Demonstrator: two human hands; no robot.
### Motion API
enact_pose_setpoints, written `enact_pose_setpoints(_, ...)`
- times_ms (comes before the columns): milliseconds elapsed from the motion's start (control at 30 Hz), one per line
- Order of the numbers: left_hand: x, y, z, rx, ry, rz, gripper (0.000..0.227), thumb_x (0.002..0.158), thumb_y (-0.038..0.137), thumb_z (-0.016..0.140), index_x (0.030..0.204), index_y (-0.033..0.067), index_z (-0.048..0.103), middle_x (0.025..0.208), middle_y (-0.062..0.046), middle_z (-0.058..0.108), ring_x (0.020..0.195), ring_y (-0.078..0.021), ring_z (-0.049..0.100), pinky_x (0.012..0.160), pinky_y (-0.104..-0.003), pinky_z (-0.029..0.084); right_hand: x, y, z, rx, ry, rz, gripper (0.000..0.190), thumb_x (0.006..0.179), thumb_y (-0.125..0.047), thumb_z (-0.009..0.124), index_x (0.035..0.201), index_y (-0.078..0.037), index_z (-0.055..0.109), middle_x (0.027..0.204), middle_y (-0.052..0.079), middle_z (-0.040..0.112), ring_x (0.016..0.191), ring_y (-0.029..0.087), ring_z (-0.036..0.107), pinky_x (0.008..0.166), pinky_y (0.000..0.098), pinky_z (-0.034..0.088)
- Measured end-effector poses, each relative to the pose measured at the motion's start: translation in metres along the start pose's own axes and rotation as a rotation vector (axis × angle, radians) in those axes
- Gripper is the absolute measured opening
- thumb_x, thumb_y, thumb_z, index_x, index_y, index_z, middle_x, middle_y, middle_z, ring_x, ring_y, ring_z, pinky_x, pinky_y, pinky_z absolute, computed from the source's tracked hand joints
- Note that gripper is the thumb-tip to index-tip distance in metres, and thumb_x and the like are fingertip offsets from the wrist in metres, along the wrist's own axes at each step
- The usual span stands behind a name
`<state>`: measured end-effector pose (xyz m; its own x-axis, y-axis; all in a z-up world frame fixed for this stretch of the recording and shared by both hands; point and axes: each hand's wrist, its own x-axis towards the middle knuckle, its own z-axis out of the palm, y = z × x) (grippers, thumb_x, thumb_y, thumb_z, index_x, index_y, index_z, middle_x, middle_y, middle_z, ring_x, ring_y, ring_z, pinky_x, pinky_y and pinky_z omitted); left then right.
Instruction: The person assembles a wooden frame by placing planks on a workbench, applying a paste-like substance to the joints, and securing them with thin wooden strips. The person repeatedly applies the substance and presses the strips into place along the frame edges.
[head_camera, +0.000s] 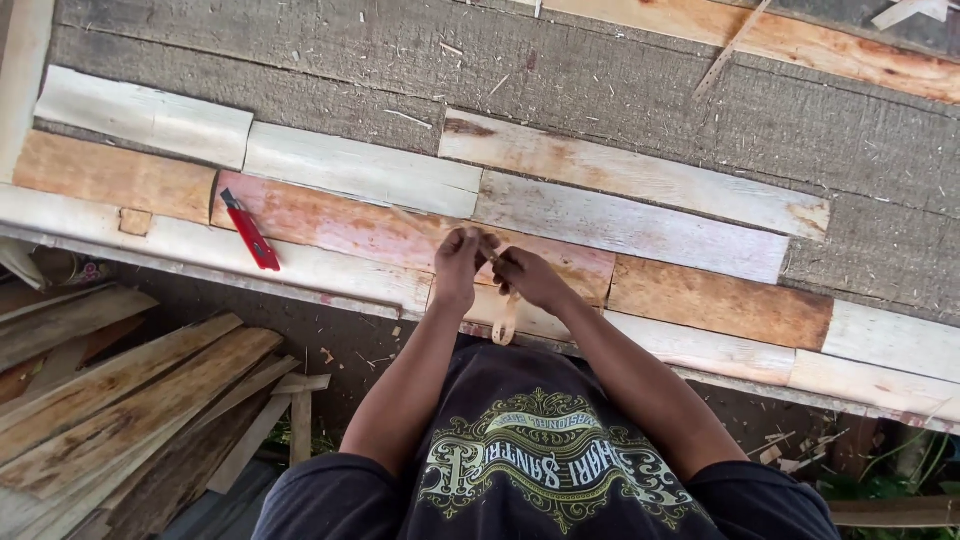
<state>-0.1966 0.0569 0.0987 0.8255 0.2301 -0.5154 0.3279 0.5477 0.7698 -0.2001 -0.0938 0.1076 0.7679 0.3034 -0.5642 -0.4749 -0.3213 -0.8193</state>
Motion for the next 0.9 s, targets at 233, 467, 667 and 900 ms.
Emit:
enact_pose_setpoints(233,-0.024,0.045,-0.027,-0.226,0.129,0.04,0.019,0.109,0.023,0.046,0.097,0.0151,0.057,0.066,-0.004,0.057,0.052,-0.0145,0.055,0.059,-0.025,0.051,-0.039,0.026,0.004,-0.318,-0.172,-0.098,0.024,0.108,-0.018,0.049,0.113,-0.001,0.066,0.092,0.02,0.074,0.086,0.035,0.076,0.083,0.0523,0.058)
enact_pose_setpoints(467,-0.018,0.091,-0.071,-0.281,0.227,0.344,0.034,0.107,0.045,0.049,0.084,0.0207,0.052,0.07,0.002,0.045,0.049,-0.0114,0.037,0.045,-0.023,0.03,-0.041,0.061,0.0,-0.651,-0.065,-0.062,0.034,0.112,-0.024,0.044,0.129,-0.001,0.063,0.108,0.025,0.072,0.099,0.046,0.071,0.083,0.0586,0.055)
enact_pose_setpoints(667,-0.022,0.123,-0.081,-0.169,0.209,0.27,0.016,0.108,0.038,0.05,0.108,0.0226,0.056,0.076,0.003,0.048,0.053,-0.0103,0.044,0.043,-0.019,0.027,-0.047,0.002,0.041,-0.904,0.089,-0.084,0.089,0.088,-0.073,0.065,0.156,-0.023,0.036,0.144,0.013,0.037,0.135,0.042,0.037,0.111,0.0684,0.028)
enact_pose_setpoints(900,-0.031,0.173,-0.136,0.226,-0.298,0.229,0.062,0.111,0.056,0.023,0.158,0.0219,0.044,0.145,-0.019,0.032,0.138,-0.0434,0.027,0.113,-0.056,0.029,0.048,-0.062,0.171,-0.117,0.073,-0.58,0.058,0.109,-0.055,0.043,0.152,-0.016,0.048,0.123,0.013,0.068,0.118,0.028,0.066,0.092,0.0485,0.053)
